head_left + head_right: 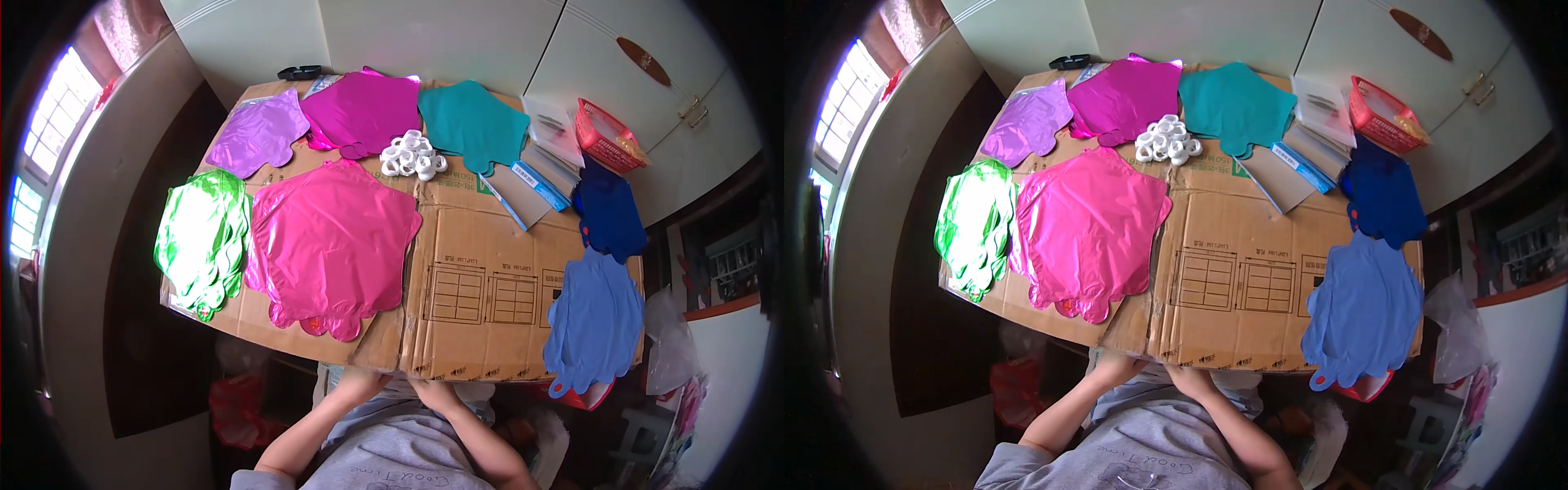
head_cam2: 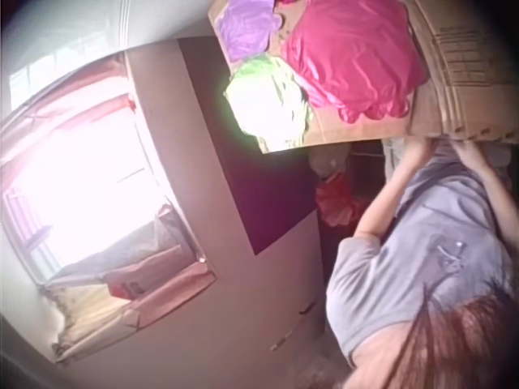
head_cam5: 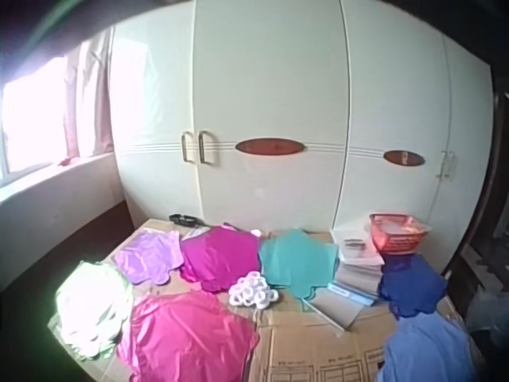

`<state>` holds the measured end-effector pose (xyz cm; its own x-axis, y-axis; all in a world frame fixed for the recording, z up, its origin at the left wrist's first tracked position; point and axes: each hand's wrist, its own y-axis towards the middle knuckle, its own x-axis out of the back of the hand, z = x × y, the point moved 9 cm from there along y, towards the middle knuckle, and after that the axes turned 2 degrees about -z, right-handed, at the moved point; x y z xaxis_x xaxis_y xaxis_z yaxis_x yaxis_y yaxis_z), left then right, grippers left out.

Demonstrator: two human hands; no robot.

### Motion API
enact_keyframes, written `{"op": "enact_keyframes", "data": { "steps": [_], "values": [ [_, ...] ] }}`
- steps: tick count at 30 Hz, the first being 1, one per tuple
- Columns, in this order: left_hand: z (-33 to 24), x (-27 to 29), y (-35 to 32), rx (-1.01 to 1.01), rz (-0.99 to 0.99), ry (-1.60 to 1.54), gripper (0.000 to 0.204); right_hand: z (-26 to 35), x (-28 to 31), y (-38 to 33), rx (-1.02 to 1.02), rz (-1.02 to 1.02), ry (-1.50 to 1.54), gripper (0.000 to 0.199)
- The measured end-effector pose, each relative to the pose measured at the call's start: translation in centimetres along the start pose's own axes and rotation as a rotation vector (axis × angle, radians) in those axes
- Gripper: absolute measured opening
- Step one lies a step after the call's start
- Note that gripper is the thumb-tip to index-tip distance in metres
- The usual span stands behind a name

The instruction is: Tie small white plastic components together using a thin string.

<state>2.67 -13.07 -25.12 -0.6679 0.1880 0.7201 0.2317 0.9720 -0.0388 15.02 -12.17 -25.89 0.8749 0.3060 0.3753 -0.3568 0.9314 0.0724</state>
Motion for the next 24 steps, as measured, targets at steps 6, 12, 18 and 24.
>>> {"op": "enact_keyframes", "data": {
  "steps": [6, 12, 18, 24],
  "values": [
    [-1.1, 6.4, -2.5, -0.026, -0.076, 0.078, 0.012, 8.3, 1.5, -3.9, -0.220, 0.579, 0.364, 0.007],
    [9.5, 14.9, -8.9, 0.393, -0.465, -0.083, 0.018, 12.0, 11.1, -5.5, 0.002, 0.700, 0.358, 0.006],
    [12.2, 19.8, -12.9, 0.490, -0.736, -0.431, 0.013, 10.9, 25.9, -8.9, 0.183, -0.086, 0.899, 0.023],
    [5.3, 24.2, -12.0, 0.179, -0.817, -0.995, 0.029, 3.8, 27.0, -11.3, -0.432, -0.047, 0.034, 0.012]
  ]
}}
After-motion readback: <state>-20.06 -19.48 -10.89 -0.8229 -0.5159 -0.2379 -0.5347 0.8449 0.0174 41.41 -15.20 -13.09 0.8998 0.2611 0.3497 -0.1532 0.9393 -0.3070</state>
